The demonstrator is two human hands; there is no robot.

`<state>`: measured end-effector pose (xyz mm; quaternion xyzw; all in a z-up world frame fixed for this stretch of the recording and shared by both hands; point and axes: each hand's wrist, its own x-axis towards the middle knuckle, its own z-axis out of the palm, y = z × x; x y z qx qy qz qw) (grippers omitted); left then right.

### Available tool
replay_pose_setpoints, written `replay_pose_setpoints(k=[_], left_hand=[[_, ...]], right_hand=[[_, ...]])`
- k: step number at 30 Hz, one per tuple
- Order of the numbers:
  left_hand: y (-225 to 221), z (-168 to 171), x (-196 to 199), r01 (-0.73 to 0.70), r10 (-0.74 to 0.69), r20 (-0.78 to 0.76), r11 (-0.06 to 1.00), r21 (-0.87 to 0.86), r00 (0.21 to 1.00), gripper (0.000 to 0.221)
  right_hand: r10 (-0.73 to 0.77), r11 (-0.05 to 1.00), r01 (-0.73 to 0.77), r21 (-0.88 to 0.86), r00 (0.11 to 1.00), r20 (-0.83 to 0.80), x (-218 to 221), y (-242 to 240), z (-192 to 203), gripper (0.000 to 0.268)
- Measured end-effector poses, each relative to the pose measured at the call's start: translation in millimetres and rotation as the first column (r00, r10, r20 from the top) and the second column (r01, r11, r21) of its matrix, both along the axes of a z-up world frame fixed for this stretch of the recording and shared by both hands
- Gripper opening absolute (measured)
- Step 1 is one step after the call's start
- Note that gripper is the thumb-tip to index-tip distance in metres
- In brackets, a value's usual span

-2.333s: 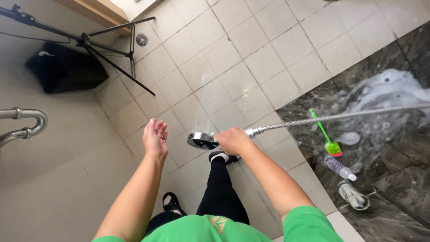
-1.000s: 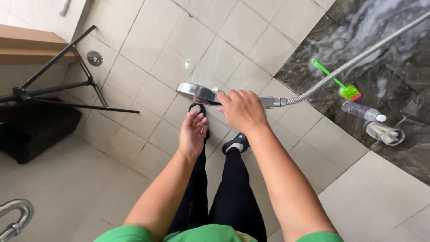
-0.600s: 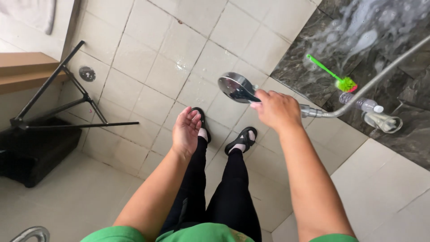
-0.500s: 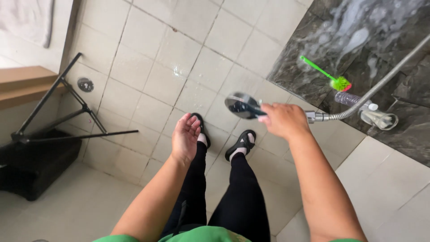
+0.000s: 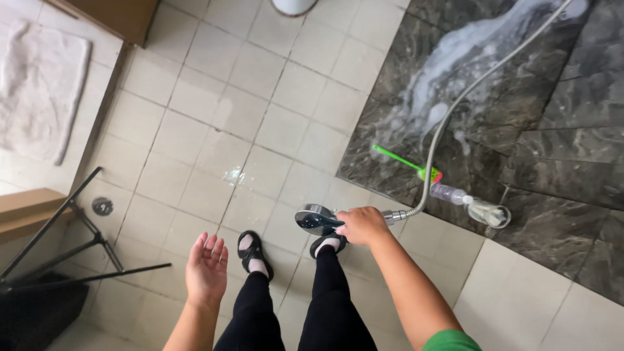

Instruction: Scrubbing bathroom floor tiles with a brush and rinsing with water from a bottle and a shower head.

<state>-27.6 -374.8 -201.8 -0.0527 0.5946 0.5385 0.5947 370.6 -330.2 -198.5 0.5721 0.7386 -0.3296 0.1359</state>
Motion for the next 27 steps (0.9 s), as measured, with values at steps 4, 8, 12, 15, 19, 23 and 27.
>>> replay_pose_setpoints(k=[4,8,12,15,19,23,27], left_hand=[[1.8,7.6,41.9,-0.025,0.025,0.025,0.999,0.023,0.999,0.043],[16.7,25.5,79.0,0.013,-0.013,0.010,0.999,0.040,1.000,0.038],[25.9,51.3,107.8,0.012,-0.011,-0.009,0.998,0.054,1.000,0.031],[28.4,65.0,124.0,0.034,-0.034,-0.009,0.996,0.081,0.999,0.027],[31.9,75.9,142.2,0.065,-0.066,0.007,0.992,0.106,0.998,0.023],[17.4,63.9,175.6,0.130,-0.128,-0.018,0.983,0.131,0.992,0.033],[8.7,101.9,262.9,0.673,-0.658,0.157,0.736,-0.073,0.736,0.053]], right_hand=[[-0.111,0.994,0.111,0.002,0.992,0.054,65.9,2.2,-11.3,0.031],[-0.071,0.995,0.075,-0.071,0.996,0.054,106.0,3.4,8.5,0.033],[-0.094,0.980,0.097,-0.172,0.995,0.029,143.4,-9.7,4.5,0.036],[-0.217,0.960,0.227,-0.163,0.973,0.077,175.1,-14.5,-14.3,0.040],[-0.361,0.928,0.367,-0.060,0.927,0.101,195.7,-19.8,9.2,0.042],[-0.456,0.890,0.456,0.003,0.889,0.049,190.1,-26.0,27.8,0.042],[-0.482,0.854,0.504,0.126,0.859,-0.174,142.7,-26.6,70.7,0.043]])
